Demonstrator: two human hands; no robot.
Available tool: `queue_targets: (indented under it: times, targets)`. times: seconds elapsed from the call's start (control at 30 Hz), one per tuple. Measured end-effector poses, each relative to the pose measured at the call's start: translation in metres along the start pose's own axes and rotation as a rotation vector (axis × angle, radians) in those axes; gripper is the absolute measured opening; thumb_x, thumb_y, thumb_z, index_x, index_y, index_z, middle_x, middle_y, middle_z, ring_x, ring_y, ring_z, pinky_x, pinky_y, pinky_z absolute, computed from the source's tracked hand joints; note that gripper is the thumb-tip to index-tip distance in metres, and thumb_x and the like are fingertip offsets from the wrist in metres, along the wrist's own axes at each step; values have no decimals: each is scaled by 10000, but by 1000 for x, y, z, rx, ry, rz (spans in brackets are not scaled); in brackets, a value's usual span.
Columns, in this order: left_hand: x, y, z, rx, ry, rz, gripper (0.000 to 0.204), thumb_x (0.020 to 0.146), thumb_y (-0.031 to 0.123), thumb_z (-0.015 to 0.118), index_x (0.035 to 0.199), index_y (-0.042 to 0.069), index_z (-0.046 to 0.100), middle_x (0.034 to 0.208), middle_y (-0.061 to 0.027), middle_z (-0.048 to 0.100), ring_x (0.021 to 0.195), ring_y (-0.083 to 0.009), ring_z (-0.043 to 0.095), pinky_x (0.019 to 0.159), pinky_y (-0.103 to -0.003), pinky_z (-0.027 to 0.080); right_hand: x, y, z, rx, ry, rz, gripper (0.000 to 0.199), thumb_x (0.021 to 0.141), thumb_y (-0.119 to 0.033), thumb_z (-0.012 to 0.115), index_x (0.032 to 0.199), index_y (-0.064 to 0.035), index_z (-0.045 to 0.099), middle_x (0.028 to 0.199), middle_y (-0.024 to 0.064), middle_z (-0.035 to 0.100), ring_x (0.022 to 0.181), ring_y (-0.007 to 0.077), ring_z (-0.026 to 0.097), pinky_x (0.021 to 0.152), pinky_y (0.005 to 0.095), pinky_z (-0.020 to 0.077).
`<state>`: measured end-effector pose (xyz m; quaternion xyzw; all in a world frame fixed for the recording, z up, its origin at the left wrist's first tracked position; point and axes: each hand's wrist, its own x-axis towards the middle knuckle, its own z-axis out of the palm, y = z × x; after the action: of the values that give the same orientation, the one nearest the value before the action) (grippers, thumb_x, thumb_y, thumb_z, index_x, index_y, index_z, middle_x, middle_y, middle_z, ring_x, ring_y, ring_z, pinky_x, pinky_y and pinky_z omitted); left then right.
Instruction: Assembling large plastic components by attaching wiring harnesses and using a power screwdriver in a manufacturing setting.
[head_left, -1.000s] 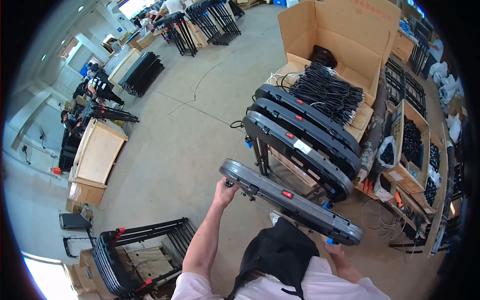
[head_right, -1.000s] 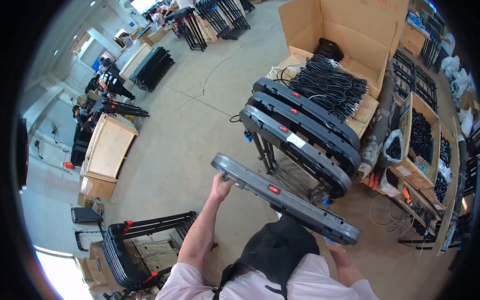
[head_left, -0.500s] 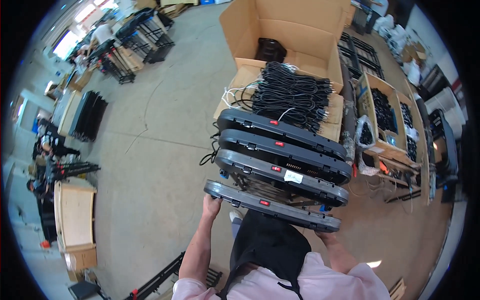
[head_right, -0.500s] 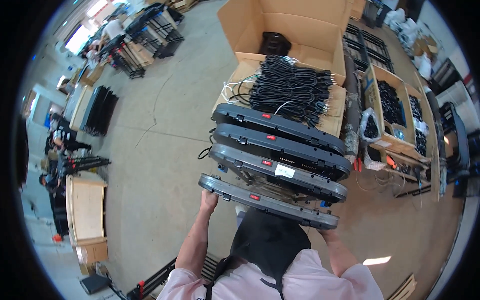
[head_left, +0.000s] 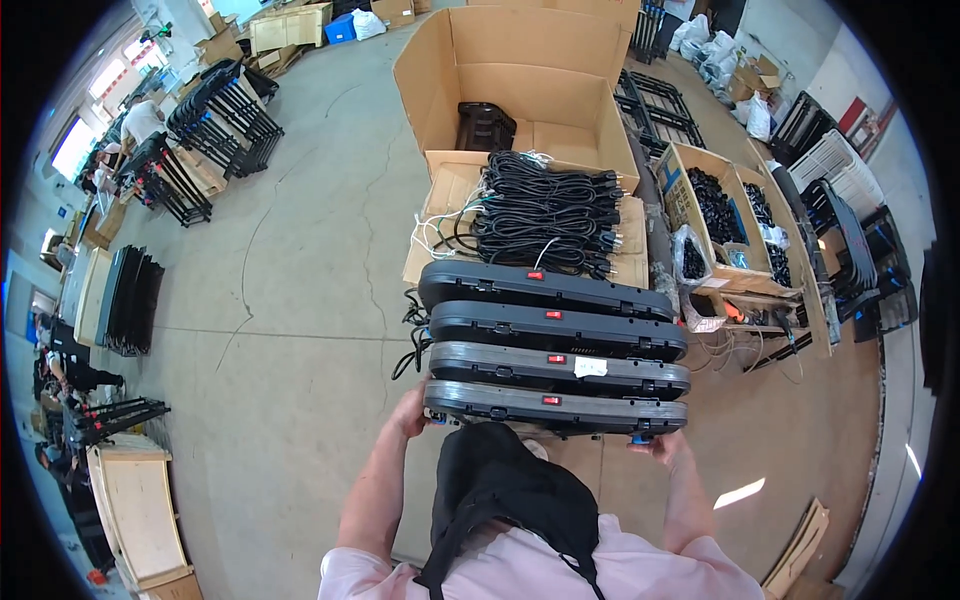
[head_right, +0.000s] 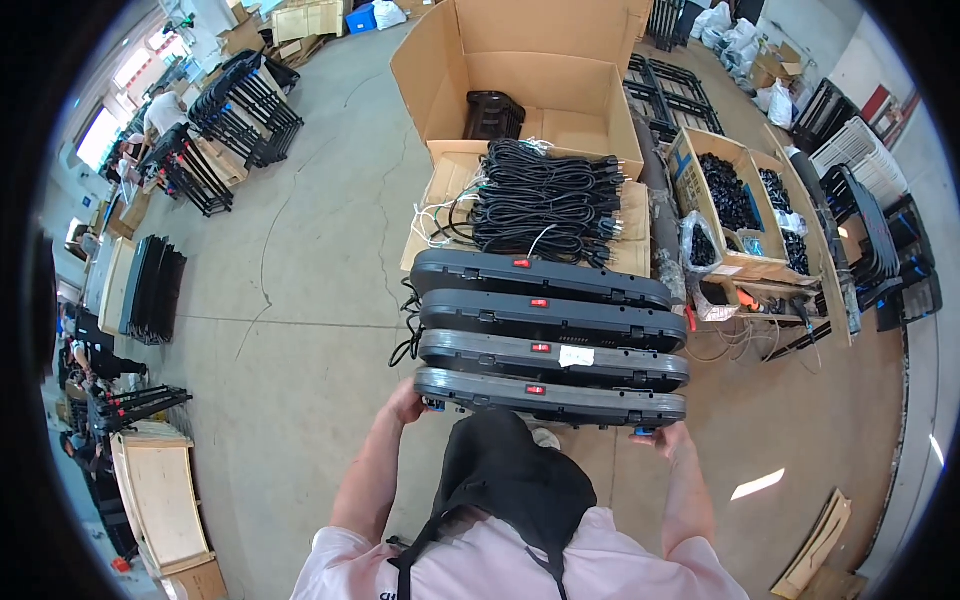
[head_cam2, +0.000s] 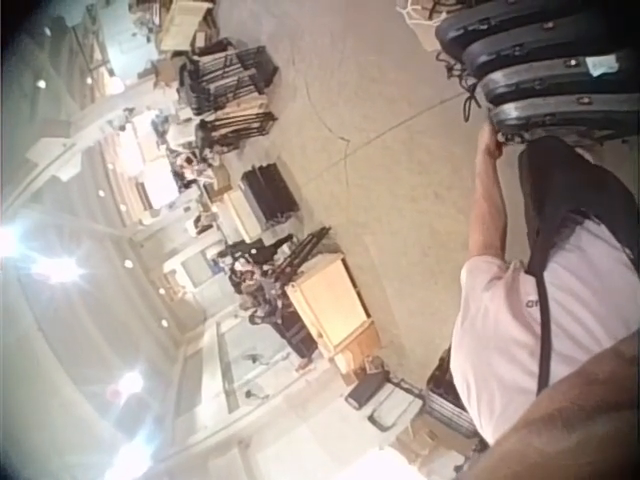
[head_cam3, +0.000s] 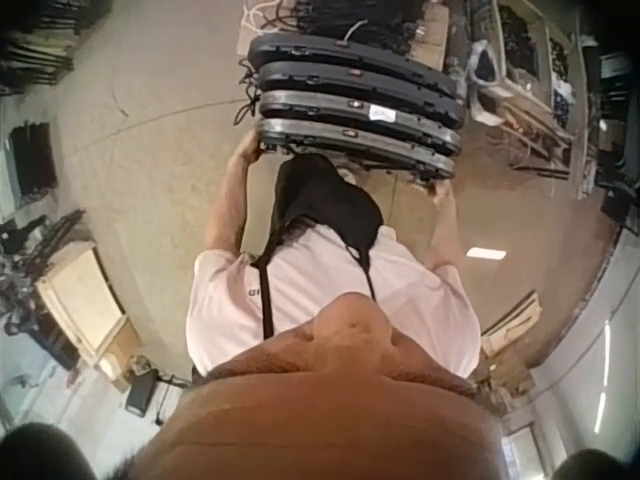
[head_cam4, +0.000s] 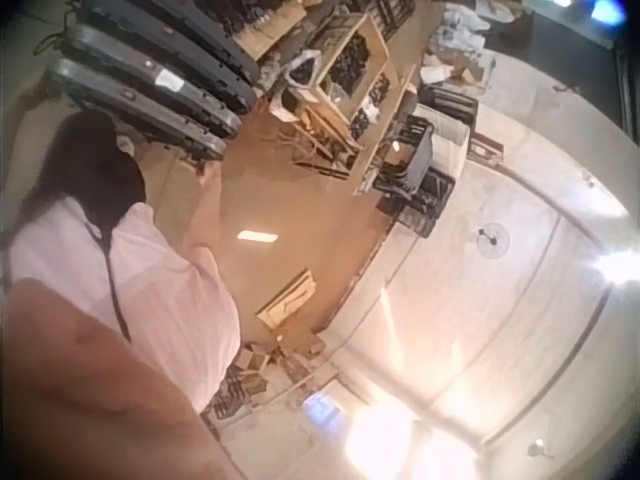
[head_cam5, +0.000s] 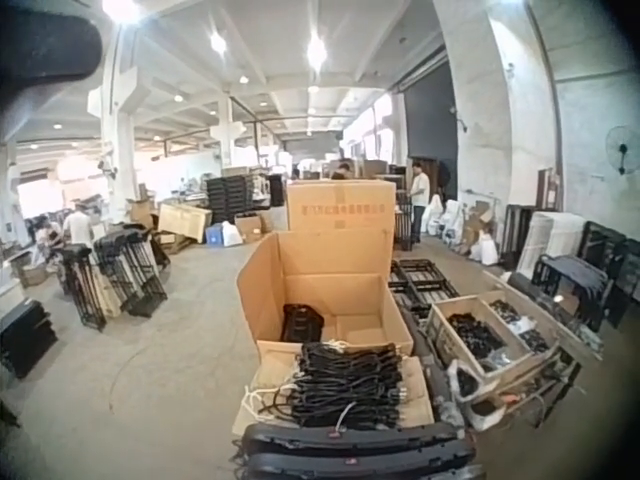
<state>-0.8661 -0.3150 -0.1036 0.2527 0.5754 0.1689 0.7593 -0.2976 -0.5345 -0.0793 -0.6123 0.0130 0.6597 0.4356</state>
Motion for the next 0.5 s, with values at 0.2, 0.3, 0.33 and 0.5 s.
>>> queue_targets:
  times: [0.2,0.3,0.33,0.5]
  targets:
    - [-14,25,32,43,29,-132,364,1016,416,593,1265,161,666,1072,-86,724,849,-265,729,757,-507,648,28,6,-35,74,-9,71,414,1014,-383,573,1316,-106,632,1317,218,644,1152,458,628,880,809,518]
    - [-11,23,26,39,-37,-139,383,1017,430,587,1254,142,672,1025,-98,752,823,-289,752,760,-521,651,31,1,-33,117,-64,119,487,1017,-451,533,1363,-118,617,1400,229,611,1206,487,609,891,832,489]
    - [-10,17,22,8,-67,-129,397,1016,436,586,1252,129,673,1012,-108,765,818,-299,762,754,-523,651,31,1,-29,163,-80,147,520,1021,-489,508,1375,-123,613,1431,228,597,1222,492,604,897,828,488]
    - [-17,-1,34,-80,-5,8,562,1051,616,458,1222,115,647,863,-41,743,655,-178,723,527,-325,602,32,16,-35,169,-31,151,564,1005,-557,494,1359,-139,628,1387,213,635,1173,499,625,866,826,490]
